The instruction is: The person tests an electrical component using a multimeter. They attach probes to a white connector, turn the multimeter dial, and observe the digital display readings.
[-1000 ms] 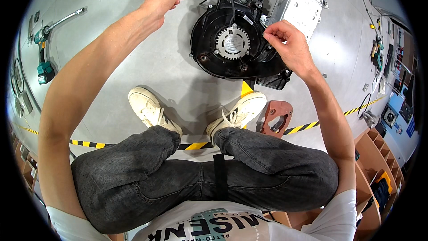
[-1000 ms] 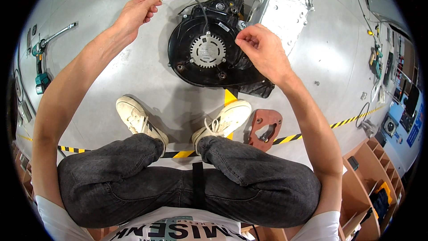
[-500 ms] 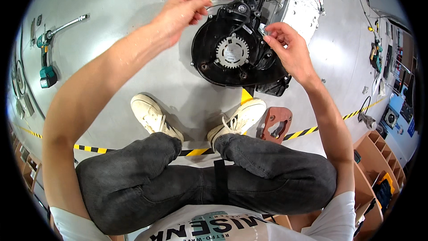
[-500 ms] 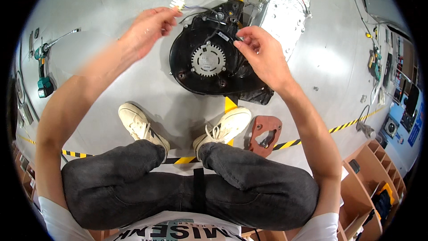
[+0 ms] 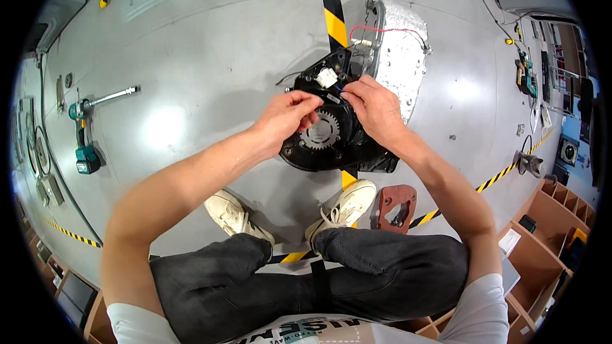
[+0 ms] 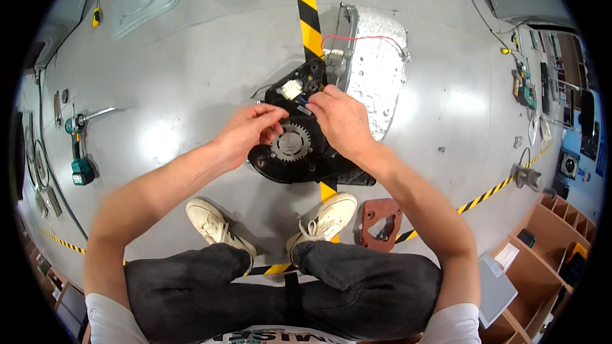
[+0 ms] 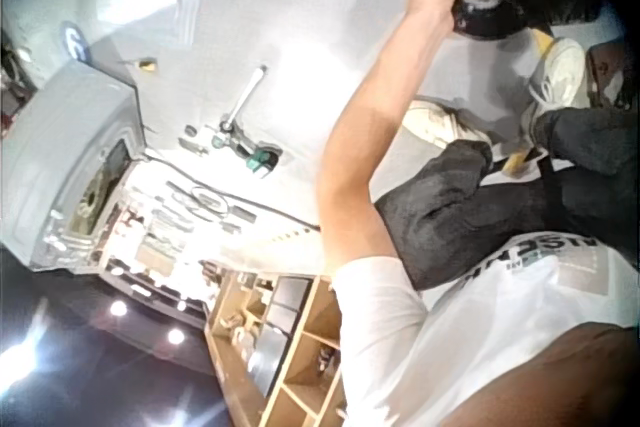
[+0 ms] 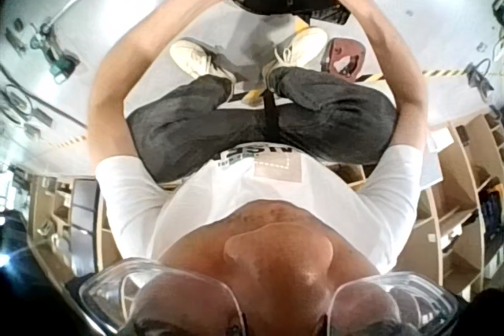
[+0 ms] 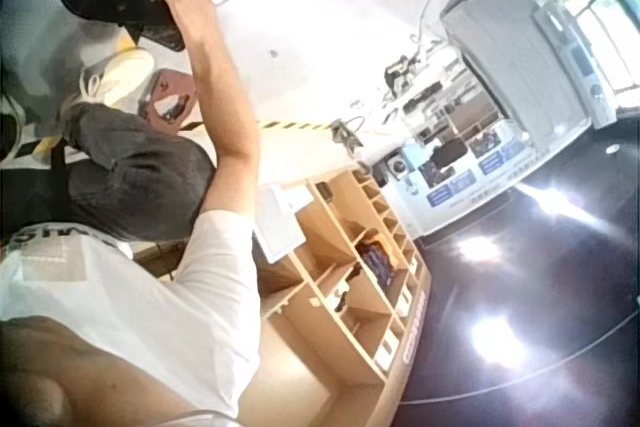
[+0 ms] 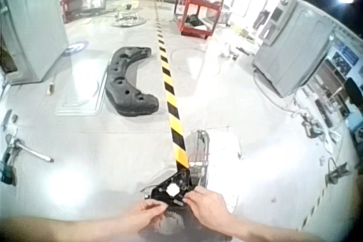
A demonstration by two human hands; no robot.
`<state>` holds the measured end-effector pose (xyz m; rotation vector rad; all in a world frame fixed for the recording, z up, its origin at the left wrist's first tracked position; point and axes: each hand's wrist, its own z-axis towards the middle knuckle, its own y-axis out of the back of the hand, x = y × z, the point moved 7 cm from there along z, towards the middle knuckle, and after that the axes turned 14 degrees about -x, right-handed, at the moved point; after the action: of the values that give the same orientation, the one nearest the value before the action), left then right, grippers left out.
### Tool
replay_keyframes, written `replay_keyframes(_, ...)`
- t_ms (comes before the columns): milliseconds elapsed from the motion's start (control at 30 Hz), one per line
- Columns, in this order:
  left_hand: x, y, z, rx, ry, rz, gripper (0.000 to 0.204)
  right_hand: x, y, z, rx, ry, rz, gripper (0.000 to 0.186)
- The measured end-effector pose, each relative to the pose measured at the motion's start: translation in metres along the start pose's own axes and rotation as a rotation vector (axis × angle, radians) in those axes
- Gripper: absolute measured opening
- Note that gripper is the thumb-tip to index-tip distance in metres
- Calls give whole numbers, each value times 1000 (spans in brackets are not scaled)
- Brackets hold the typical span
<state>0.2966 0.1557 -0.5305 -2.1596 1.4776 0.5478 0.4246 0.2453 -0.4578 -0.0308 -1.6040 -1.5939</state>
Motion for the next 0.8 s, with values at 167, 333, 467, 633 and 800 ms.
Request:
replay_keyframes(167, 7, 2, 3, 17, 85, 95, 21, -28, 1, 2, -12, 74, -179, 10)
replay_keyframes(333, -13, 35, 18, 78, 61, 100, 24, -30, 11, 20, -111, -8, -134, 19)
replay_keyframes(467, -54, 111, -1, -113, -246, 567, 21, -41, 61, -1, -82, -111, -56, 25)
replay_keyframes(633, -47, 262, -121, -474, -533, 1429, 17, -64, 147, -125, 170, -471, -14, 23)
replay_keyframes(800, 1, 363, -297, -597, 100, 1126, 27, -2, 301, -233, 290, -987, 89, 33)
